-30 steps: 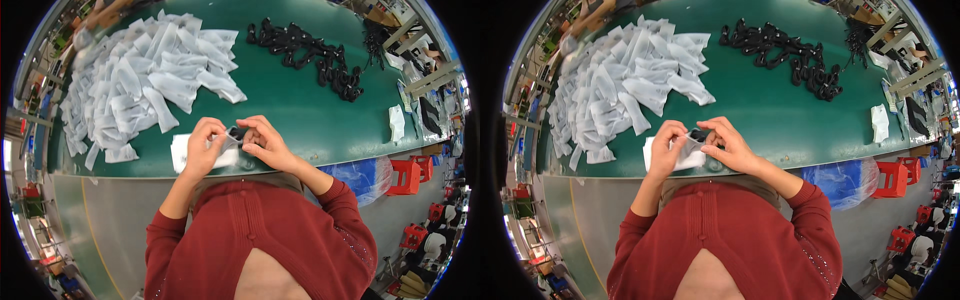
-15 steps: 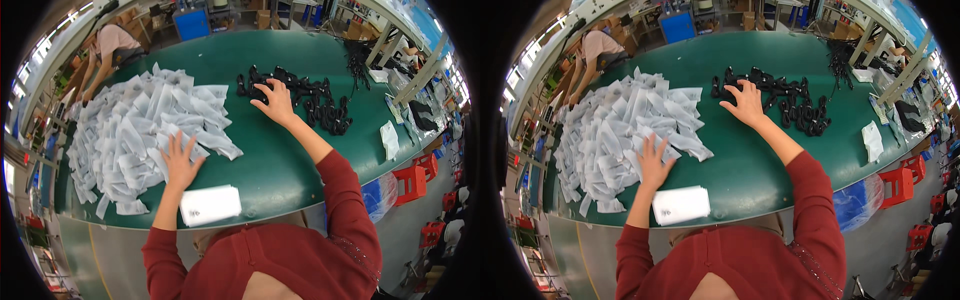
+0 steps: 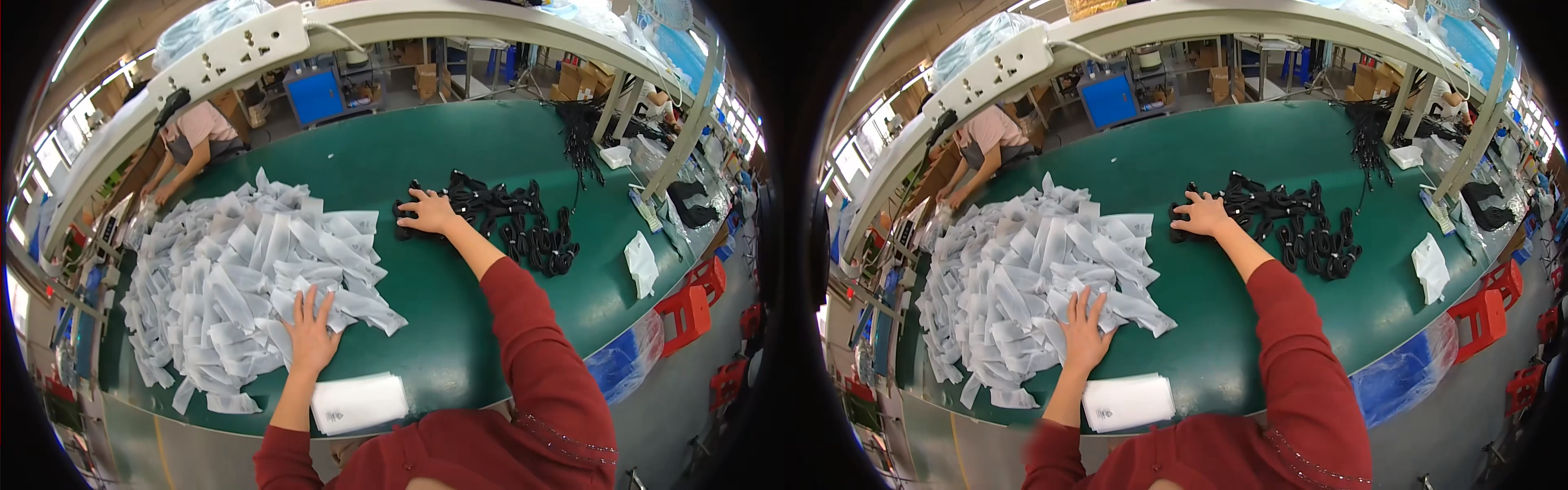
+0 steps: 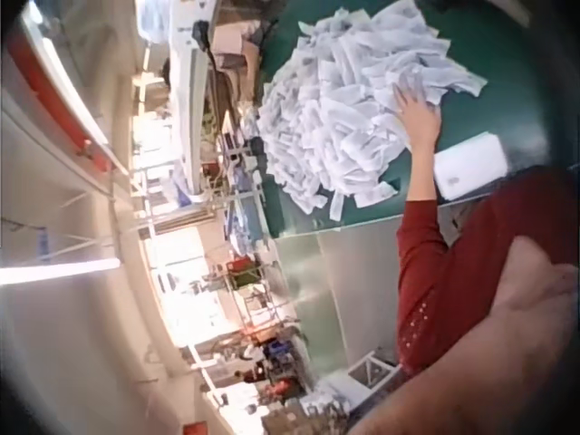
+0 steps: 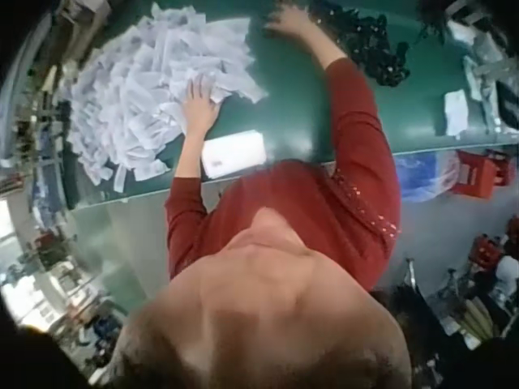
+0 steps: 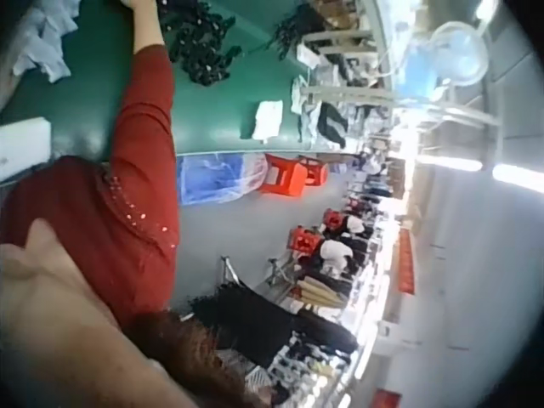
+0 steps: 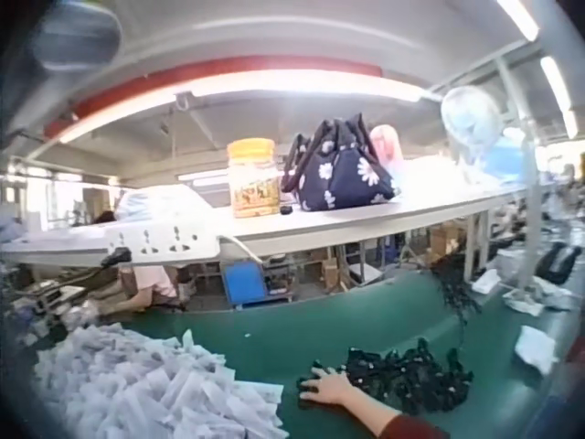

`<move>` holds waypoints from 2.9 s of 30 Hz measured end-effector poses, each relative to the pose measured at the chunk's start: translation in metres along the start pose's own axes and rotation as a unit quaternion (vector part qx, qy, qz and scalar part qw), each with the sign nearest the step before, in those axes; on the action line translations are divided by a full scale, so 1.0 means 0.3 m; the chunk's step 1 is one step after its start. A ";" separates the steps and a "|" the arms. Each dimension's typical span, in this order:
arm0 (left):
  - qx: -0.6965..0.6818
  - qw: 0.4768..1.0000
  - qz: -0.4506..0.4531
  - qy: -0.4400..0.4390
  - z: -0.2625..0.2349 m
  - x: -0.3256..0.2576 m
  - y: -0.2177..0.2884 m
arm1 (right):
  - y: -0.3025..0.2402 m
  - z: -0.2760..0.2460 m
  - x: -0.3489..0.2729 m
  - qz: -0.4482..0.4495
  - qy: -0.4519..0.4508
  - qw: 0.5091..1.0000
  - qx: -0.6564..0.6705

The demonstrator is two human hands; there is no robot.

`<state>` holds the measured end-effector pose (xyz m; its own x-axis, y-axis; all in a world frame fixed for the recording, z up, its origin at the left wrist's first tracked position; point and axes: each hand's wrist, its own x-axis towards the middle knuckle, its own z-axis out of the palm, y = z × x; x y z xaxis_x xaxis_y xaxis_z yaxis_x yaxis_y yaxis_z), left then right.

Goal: The person repeatedly picks up coiled black cables and places them into small white paper packets on a green workbench. They handle the items one at a time, folding the packets closed after insertion. The workspace contains large piles of empty packets and loose cables, with a coworker visible in the background.

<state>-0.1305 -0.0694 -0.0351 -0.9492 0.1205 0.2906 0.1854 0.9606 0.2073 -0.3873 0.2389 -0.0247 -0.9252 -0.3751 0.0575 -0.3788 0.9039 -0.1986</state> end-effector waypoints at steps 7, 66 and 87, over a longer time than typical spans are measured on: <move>-0.027 0.999 0.010 0.019 0.031 -0.006 -0.023 | -0.008 -0.046 -0.405 -0.106 -0.009 0.994 0.025; -0.295 0.955 0.019 0.019 -0.056 -0.489 0.252 | -0.476 0.070 -1.210 -0.182 0.212 0.932 0.231; -0.465 0.883 -0.066 0.005 -0.071 -0.467 0.267 | -0.483 0.028 -1.144 -0.310 0.148 0.916 0.207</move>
<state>0.0229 -0.0147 -0.0392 -0.9767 0.0156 0.2140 0.2062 0.3435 0.9162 -0.0148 0.2348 -0.0238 -0.5244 -0.6625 0.5349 -0.8489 0.3575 -0.3894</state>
